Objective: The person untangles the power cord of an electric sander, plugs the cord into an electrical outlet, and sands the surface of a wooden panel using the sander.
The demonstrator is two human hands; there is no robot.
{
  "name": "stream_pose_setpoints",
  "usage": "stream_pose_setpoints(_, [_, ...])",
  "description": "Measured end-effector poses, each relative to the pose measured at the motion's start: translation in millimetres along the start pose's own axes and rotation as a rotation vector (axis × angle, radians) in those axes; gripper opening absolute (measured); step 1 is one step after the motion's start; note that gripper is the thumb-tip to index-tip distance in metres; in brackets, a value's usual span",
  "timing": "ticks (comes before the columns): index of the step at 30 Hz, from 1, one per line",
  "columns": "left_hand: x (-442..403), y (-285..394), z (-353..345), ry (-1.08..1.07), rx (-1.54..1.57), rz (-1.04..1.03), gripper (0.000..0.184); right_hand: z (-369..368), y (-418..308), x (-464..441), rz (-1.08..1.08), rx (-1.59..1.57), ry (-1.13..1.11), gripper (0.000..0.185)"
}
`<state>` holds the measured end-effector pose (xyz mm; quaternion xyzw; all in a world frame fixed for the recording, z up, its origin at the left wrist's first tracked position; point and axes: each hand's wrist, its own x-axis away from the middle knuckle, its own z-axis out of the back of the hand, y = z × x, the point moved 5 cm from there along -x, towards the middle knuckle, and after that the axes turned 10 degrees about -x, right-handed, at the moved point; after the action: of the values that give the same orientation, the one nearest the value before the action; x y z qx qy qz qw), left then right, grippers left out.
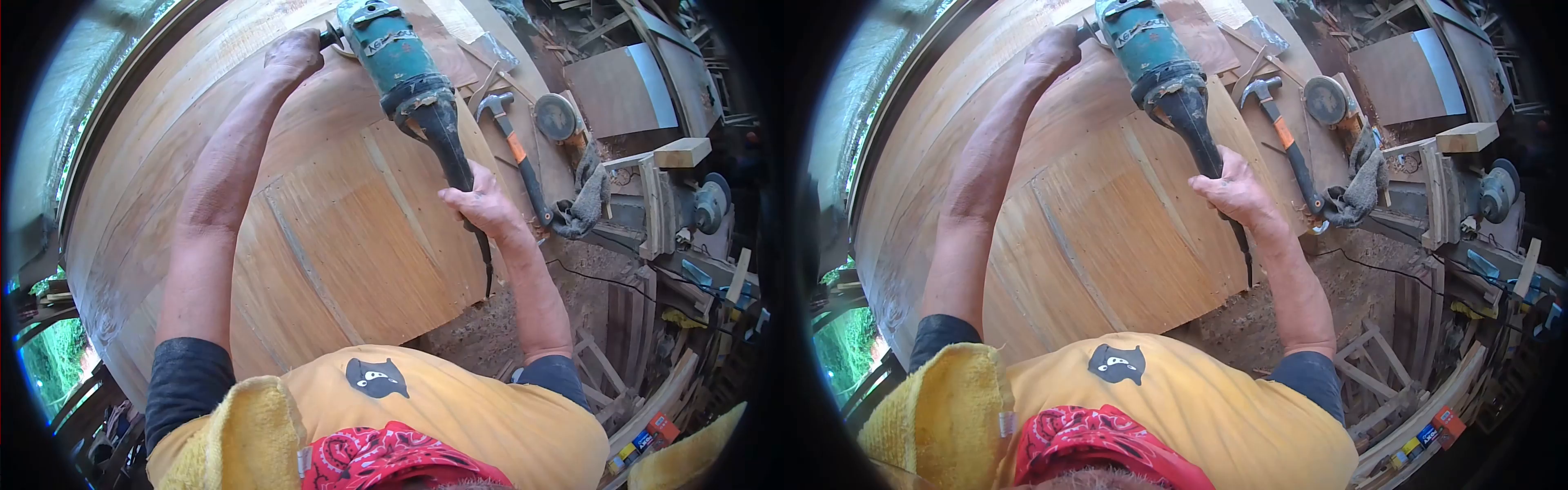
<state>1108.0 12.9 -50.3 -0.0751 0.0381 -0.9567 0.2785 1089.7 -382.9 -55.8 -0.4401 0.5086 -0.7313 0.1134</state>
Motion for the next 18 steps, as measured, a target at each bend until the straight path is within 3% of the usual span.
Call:
stream_pose_setpoints(9, [-64.2,79.6,15.6,0.076,0.209,-0.22,0.024,53.4,-2.1,-8.2,0.048,-0.102,0.143,0.026])
stream_pose_setpoints(14, [-79.4,54.0,12.5,0.099,0.125,-0.163,0.024,47.2,-7.1,-37.8,0.082,-0.091,0.101,0.025])
stream_pose_setpoints(18, [-56.5,-6.5,8.7,0.094,0.037,-0.051,0.032,14.8,-22.6,-60.1,0.08,-0.115,-0.057,0.025])
